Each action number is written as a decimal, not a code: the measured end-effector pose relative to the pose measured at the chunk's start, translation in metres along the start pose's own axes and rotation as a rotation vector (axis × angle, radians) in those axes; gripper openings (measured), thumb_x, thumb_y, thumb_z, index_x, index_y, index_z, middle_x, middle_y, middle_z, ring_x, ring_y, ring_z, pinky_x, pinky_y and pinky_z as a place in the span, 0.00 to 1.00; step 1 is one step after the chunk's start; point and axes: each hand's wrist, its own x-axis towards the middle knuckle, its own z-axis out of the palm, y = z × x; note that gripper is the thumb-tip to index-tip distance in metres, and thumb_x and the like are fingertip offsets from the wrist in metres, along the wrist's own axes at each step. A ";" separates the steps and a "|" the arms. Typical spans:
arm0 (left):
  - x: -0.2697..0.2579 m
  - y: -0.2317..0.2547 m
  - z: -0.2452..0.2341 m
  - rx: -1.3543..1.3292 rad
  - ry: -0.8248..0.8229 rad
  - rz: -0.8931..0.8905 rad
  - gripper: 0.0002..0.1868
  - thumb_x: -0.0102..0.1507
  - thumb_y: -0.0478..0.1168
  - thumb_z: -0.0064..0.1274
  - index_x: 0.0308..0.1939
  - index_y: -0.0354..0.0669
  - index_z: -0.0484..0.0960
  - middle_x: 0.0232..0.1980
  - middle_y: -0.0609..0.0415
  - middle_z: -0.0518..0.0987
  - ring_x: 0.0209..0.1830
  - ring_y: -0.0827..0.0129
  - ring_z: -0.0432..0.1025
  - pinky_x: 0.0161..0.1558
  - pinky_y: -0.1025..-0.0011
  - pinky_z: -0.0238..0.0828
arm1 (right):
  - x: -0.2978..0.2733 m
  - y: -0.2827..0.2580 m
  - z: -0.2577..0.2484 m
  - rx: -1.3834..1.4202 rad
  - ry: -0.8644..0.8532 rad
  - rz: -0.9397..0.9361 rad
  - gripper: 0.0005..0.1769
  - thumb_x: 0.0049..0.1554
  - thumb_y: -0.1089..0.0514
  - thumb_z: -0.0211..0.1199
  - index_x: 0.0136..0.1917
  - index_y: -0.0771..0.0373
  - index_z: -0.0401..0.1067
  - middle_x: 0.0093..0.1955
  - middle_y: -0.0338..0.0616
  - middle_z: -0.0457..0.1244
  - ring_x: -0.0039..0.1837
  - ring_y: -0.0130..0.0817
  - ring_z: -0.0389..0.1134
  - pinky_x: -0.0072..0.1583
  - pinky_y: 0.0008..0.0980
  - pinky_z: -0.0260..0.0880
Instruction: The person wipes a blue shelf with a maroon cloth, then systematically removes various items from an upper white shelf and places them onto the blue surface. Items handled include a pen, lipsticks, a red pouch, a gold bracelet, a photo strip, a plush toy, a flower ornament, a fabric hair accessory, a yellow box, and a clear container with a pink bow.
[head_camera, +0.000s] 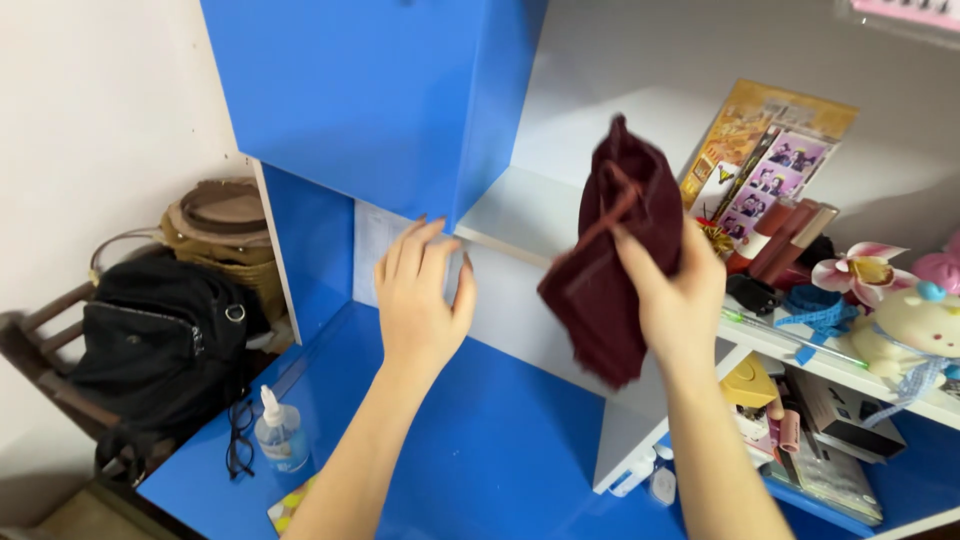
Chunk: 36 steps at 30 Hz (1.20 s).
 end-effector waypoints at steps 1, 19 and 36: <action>0.006 -0.005 0.006 -0.002 0.006 0.006 0.08 0.62 0.38 0.57 0.45 0.47 0.79 0.57 0.55 0.77 0.64 0.56 0.72 0.59 0.57 0.65 | 0.015 0.003 0.010 0.001 0.005 -0.007 0.16 0.58 0.58 0.74 0.57 0.62 0.76 0.46 0.46 0.68 0.49 0.32 0.66 0.55 0.36 0.69; 0.088 -0.042 0.087 0.322 -0.084 -0.019 0.47 0.66 0.50 0.64 0.78 0.32 0.54 0.84 0.34 0.46 0.84 0.38 0.39 0.70 0.31 0.52 | 0.091 0.104 0.138 -0.788 -0.698 0.059 0.43 0.57 0.38 0.60 0.82 0.41 0.51 0.81 0.49 0.50 0.82 0.54 0.49 0.71 0.69 0.57; 0.091 -0.074 0.122 0.230 0.063 0.029 0.51 0.67 0.48 0.67 0.81 0.33 0.49 0.84 0.33 0.44 0.85 0.35 0.38 0.76 0.31 0.33 | 0.125 0.124 0.156 -0.785 -0.781 -0.048 0.31 0.58 0.44 0.59 0.74 0.49 0.67 0.70 0.47 0.63 0.71 0.53 0.63 0.68 0.66 0.57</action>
